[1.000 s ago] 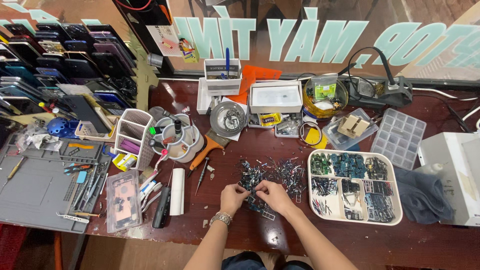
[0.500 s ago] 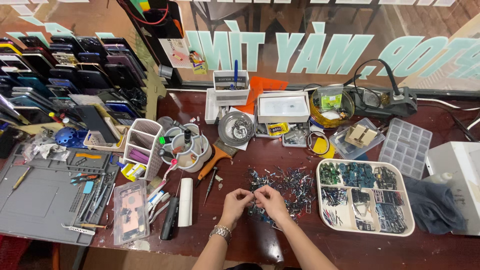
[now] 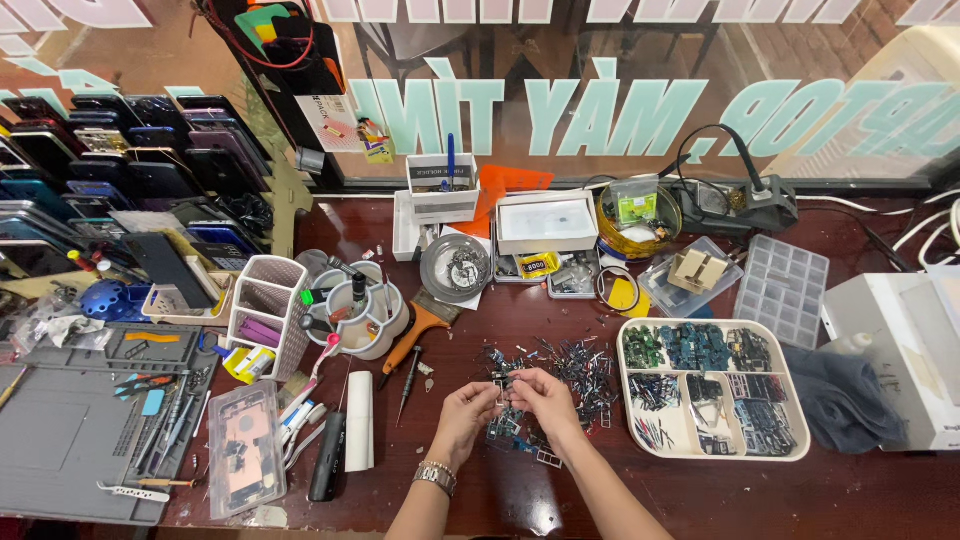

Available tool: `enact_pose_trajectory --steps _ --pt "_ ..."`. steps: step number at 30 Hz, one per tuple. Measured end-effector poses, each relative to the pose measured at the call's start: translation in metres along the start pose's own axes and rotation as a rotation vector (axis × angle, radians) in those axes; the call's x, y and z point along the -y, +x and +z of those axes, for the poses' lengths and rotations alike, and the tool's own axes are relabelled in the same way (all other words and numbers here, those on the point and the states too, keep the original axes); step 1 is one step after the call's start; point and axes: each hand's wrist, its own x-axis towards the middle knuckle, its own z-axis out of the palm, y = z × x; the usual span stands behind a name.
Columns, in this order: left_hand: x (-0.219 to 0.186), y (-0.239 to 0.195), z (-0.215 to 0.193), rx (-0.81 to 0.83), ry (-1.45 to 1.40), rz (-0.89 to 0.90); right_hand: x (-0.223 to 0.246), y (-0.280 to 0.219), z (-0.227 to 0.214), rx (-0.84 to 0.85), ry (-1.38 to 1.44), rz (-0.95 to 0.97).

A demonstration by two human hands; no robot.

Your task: The person sorts small electronic components from a pile on the table into a compartmentalized tray. They repeatedly pick up individual pieces, separate them, and place them into specific sections of the tray.

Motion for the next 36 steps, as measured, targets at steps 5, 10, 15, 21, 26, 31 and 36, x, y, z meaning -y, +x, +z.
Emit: enact_pose_trajectory --steps 5,10,15,21,26,31,36 --pt "0.000 0.000 0.004 -0.058 -0.015 -0.004 -0.001 0.000 -0.011 -0.076 0.020 -0.027" --pt "0.000 0.003 0.017 -0.109 0.099 0.033 0.012 -0.004 -0.017 -0.062 -0.103 -0.085" --pt "-0.005 0.002 0.035 -0.013 0.171 0.056 0.026 -0.013 -0.021 -0.074 -0.323 -0.142" --pt "0.001 0.008 0.059 0.019 0.256 0.056 0.042 -0.023 -0.029 -0.219 -0.486 -0.223" --pt "0.012 0.018 0.087 0.049 0.304 0.057 0.058 -0.038 -0.047 -0.251 -0.515 -0.323" --pt "0.024 0.025 0.123 0.093 0.401 0.092 0.066 -0.042 -0.085 -0.238 -0.460 -0.290" --pt "0.037 0.032 0.160 0.137 0.457 0.085 0.069 -0.043 -0.128 -0.263 -0.286 -0.208"
